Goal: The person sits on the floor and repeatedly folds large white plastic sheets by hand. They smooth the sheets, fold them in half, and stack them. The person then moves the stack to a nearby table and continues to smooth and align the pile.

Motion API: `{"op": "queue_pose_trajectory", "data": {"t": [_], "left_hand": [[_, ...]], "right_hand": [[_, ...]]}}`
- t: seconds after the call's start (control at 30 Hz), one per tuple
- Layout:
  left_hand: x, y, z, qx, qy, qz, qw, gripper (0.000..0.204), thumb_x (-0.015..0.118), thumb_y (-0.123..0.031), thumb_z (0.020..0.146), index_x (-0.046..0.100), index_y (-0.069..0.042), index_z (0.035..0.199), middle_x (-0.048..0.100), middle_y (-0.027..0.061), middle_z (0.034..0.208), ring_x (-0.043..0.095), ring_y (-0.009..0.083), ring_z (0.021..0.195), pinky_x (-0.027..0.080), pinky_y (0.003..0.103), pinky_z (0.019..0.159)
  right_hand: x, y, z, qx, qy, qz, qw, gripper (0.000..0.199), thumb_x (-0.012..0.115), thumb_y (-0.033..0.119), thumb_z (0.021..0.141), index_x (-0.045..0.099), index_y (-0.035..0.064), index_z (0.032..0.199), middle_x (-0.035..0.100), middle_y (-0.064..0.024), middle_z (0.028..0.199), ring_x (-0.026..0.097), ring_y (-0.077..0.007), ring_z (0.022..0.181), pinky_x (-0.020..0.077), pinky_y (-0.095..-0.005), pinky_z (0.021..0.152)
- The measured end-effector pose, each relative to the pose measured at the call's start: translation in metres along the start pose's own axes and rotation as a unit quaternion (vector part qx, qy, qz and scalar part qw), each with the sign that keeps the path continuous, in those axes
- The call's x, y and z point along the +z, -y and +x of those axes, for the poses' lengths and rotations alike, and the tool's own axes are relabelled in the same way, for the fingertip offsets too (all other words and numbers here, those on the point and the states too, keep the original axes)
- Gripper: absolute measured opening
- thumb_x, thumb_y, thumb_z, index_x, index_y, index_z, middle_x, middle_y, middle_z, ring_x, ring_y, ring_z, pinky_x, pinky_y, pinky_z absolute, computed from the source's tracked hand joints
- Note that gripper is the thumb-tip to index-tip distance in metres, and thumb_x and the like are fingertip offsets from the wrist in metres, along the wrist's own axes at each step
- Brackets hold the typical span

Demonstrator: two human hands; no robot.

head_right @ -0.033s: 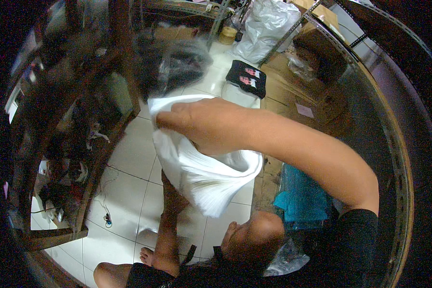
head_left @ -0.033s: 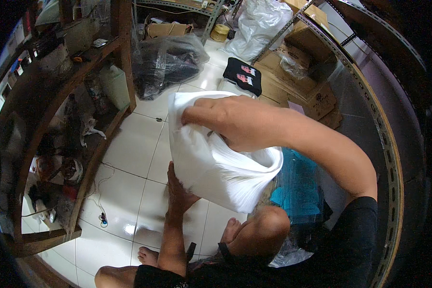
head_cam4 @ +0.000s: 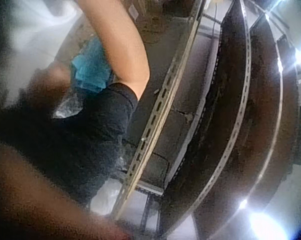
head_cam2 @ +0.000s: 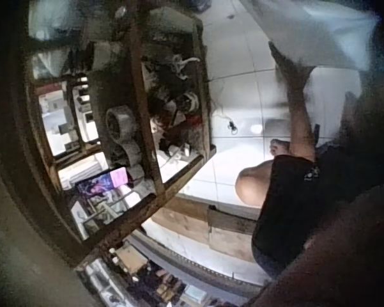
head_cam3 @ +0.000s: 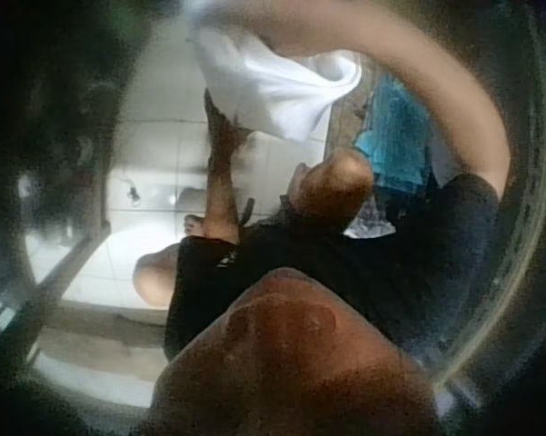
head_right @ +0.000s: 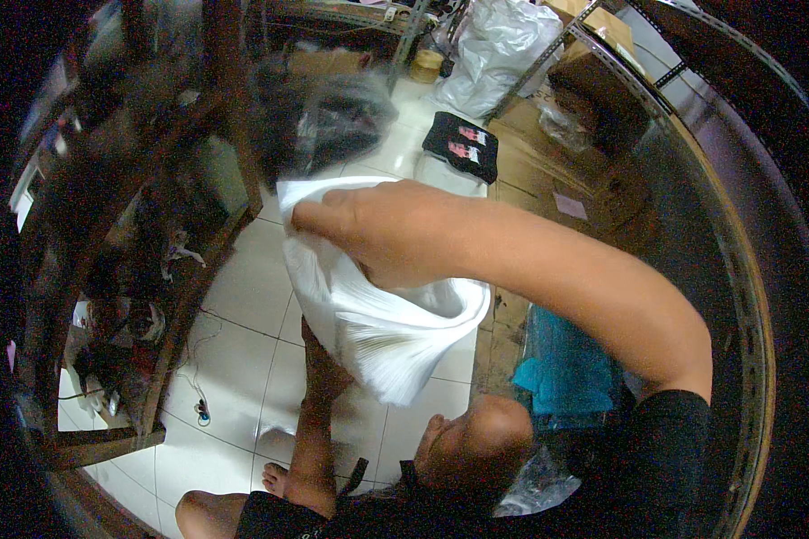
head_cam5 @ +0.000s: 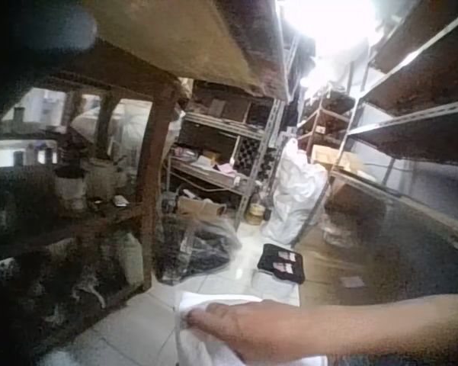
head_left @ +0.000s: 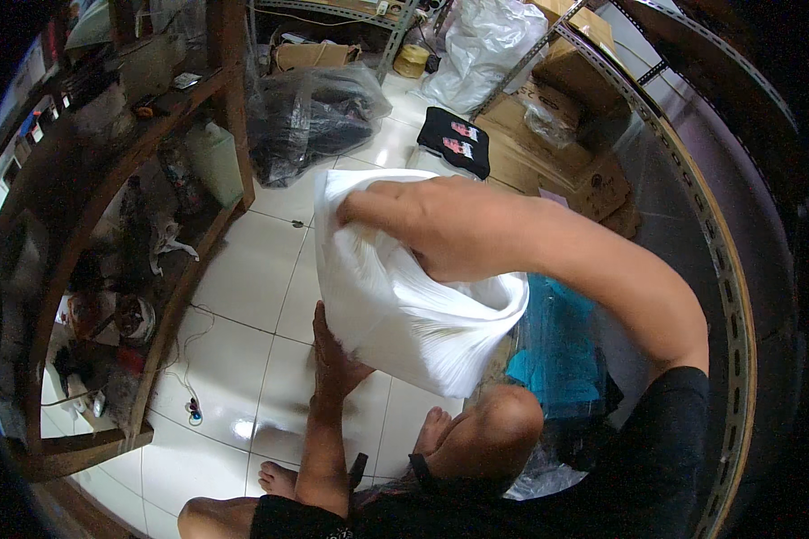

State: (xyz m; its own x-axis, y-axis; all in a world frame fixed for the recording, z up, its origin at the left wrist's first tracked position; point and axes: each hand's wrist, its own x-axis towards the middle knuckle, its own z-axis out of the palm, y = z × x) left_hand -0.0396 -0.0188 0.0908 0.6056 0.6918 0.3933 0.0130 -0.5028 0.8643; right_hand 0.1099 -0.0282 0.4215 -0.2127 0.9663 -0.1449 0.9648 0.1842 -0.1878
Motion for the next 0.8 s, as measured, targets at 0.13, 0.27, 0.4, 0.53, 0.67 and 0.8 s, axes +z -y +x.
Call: {"op": "queue_pose_trajectory", "data": {"t": [0.13,0.27,0.4,0.53,0.67,0.8], "left_hand": [[0.000,0.001,-0.001,-0.002,-0.011,-0.011,1.000,0.135,0.092,-0.038,0.050,0.004,0.000,0.145,0.028,0.0284,0.139,0.037,0.0465,0.125,0.037,0.055,0.102],[0.007,0.001,-0.006,0.016,-0.022,-0.021,0.999,0.135,0.092,-0.037,0.050,0.003,0.000,0.145,0.028,0.0272,0.141,0.038,0.0451,0.125,0.039,0.054,0.100],[0.001,-0.006,0.011,-0.002,-0.013,-0.046,0.999,0.135,0.092,-0.035,0.051,0.003,-0.001,0.146,0.027,0.0267,0.142,0.038,0.0438,0.126,0.039,0.053,0.101],[0.002,0.008,0.002,-0.006,-0.014,-0.077,0.997,0.135,0.093,-0.035,0.050,0.004,-0.001,0.146,0.027,0.0271,0.142,0.037,0.0433,0.127,0.037,0.054,0.101],[0.002,-0.002,0.007,0.001,-0.030,-0.004,1.000,0.135,0.093,-0.035,0.049,0.005,-0.001,0.145,0.027,0.0272,0.141,0.037,0.0438,0.127,0.036,0.054,0.102],[0.005,-0.004,0.005,-0.047,-0.020,-0.011,0.999,0.136,0.093,-0.037,0.047,0.006,-0.001,0.145,0.028,0.0270,0.140,0.036,0.0448,0.126,0.036,0.055,0.102]], "right_hand": [[-0.013,0.010,-0.012,0.148,0.041,-0.127,0.980,0.035,0.057,0.006,0.079,0.045,0.0010,0.112,0.063,-0.0241,0.093,0.063,-0.0423,0.086,0.0520,-0.0459,0.072],[0.015,-0.006,-0.029,0.152,-0.011,-0.088,0.985,0.033,0.058,0.008,0.081,0.045,0.0008,0.110,0.062,-0.0246,0.091,0.064,-0.0418,0.083,0.0524,-0.0469,0.069],[0.020,-0.009,-0.029,0.090,-0.127,-0.077,0.985,0.036,0.057,0.007,0.082,0.042,0.0016,0.114,0.061,-0.0249,0.092,0.064,-0.0410,0.081,0.0522,-0.0489,0.069],[0.001,0.013,-0.036,0.161,0.000,-0.136,0.978,0.035,0.057,0.006,0.081,0.041,0.0006,0.112,0.060,-0.0252,0.091,0.063,-0.0433,0.078,0.0521,-0.0488,0.066],[0.003,-0.001,-0.032,0.191,-0.045,-0.071,0.978,0.032,0.058,0.008,0.080,0.041,-0.0034,0.105,0.061,-0.0277,0.080,0.063,-0.0460,0.072,0.0517,-0.0511,0.063],[0.015,0.002,-0.041,0.219,-0.057,-0.040,0.973,0.030,0.058,0.007,0.080,0.040,-0.0065,0.100,0.061,-0.0301,0.071,0.063,-0.0468,0.068,0.0511,-0.0526,0.061]]}}
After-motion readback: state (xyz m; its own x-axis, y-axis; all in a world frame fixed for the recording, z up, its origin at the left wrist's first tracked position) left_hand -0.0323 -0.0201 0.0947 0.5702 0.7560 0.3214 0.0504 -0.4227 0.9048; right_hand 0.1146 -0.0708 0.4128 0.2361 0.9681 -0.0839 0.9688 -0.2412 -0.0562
